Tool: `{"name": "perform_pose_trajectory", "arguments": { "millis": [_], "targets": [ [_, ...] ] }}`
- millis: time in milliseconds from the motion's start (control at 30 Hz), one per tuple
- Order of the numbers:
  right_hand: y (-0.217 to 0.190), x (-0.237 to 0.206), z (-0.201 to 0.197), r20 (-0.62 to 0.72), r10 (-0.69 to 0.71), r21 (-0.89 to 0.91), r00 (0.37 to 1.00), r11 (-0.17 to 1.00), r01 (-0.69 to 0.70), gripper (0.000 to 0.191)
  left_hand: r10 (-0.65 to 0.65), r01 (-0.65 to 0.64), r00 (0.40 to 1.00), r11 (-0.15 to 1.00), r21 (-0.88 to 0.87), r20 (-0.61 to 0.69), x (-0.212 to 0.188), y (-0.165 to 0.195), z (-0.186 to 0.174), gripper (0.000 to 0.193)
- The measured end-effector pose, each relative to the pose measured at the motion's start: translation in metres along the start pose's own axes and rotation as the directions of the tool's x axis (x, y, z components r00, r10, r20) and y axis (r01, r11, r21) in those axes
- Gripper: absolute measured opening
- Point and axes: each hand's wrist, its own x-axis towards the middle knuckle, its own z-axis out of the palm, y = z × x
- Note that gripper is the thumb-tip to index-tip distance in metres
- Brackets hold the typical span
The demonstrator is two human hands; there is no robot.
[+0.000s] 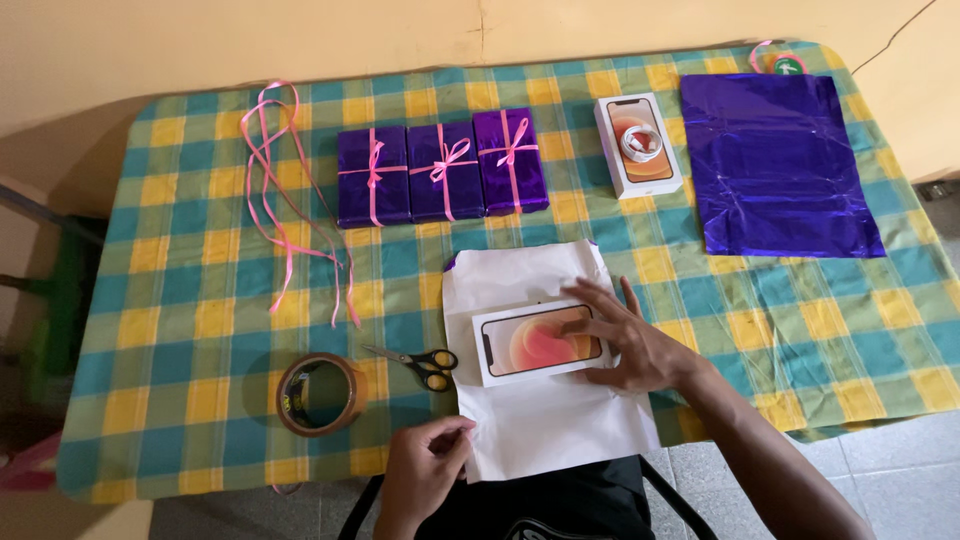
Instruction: The person wraps a phone-sized box in purple foil wrapping paper at a table. They fold the paper around the box, cut pieces of tape with scissors, and press tape along the seams to secure the wrap, with several already wrapped and ribbon-tied boxes nearby.
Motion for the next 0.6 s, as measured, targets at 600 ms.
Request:
{"name": "perform_pose_trajectory", "arguments": {
  "millis": [600],
  "targets": [
    [0.004, -0.064, 0.022, -0.174, -0.048, -0.047, 0.984, 0.998, 0.041, 0.061, -0.003, -0.087, 0.994, 0.564, -0.821, -0.107, 0.035, -0.005, 0.006, 0.021]
  ]
}}
